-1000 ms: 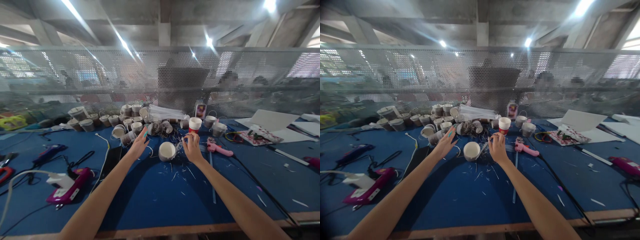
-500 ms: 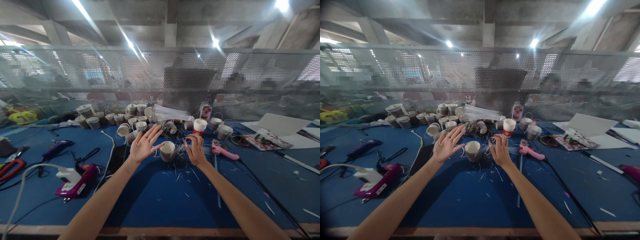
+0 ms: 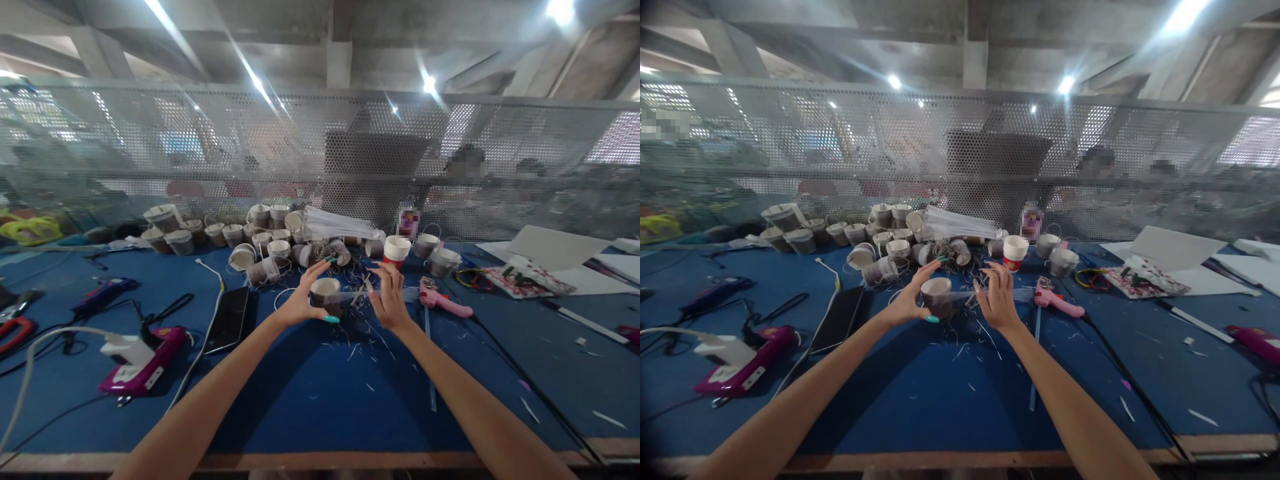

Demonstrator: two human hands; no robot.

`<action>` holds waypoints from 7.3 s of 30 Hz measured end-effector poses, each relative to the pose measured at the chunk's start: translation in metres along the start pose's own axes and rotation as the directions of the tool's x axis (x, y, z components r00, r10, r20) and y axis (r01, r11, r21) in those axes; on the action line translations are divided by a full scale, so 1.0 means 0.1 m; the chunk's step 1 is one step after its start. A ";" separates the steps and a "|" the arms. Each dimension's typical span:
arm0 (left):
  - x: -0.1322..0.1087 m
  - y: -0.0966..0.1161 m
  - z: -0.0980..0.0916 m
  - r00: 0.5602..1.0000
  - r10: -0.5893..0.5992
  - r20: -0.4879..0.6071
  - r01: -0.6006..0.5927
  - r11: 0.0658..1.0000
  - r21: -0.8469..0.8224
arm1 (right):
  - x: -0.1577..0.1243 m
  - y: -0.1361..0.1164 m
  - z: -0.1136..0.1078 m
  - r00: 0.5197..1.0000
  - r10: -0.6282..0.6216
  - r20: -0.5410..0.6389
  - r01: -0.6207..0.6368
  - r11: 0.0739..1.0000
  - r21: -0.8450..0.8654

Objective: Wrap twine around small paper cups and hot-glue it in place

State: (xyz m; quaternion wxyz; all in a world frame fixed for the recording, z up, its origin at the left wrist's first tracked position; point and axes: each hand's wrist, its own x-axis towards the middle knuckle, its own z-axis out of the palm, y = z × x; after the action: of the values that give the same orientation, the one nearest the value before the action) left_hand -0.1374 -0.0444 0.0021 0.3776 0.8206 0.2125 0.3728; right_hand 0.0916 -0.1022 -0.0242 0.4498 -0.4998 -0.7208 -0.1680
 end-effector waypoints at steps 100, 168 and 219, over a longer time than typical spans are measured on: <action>-0.01 -0.23 0.47 0.889 -0.447 -0.104 0.372 0.835 -0.406 | 0.09 -0.20 0.01 0.850 0.179 0.496 -0.451 0.735 0.507; -0.02 0.13 0.30 0.905 -0.400 0.145 0.356 0.523 -0.774 | 0.12 -0.20 -0.03 0.870 0.243 0.428 -0.445 0.760 0.473; -0.08 0.13 0.36 0.909 -0.364 0.204 0.370 0.478 -0.796 | 0.20 -0.14 -0.17 0.859 0.175 0.481 -0.438 0.736 0.515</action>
State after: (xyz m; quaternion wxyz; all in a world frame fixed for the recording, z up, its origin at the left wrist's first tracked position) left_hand -0.1139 -0.0743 -0.0072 0.7857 0.4861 0.1838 0.3357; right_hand 0.0855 -0.1091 0.0041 0.4504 -0.4657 -0.7170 0.2572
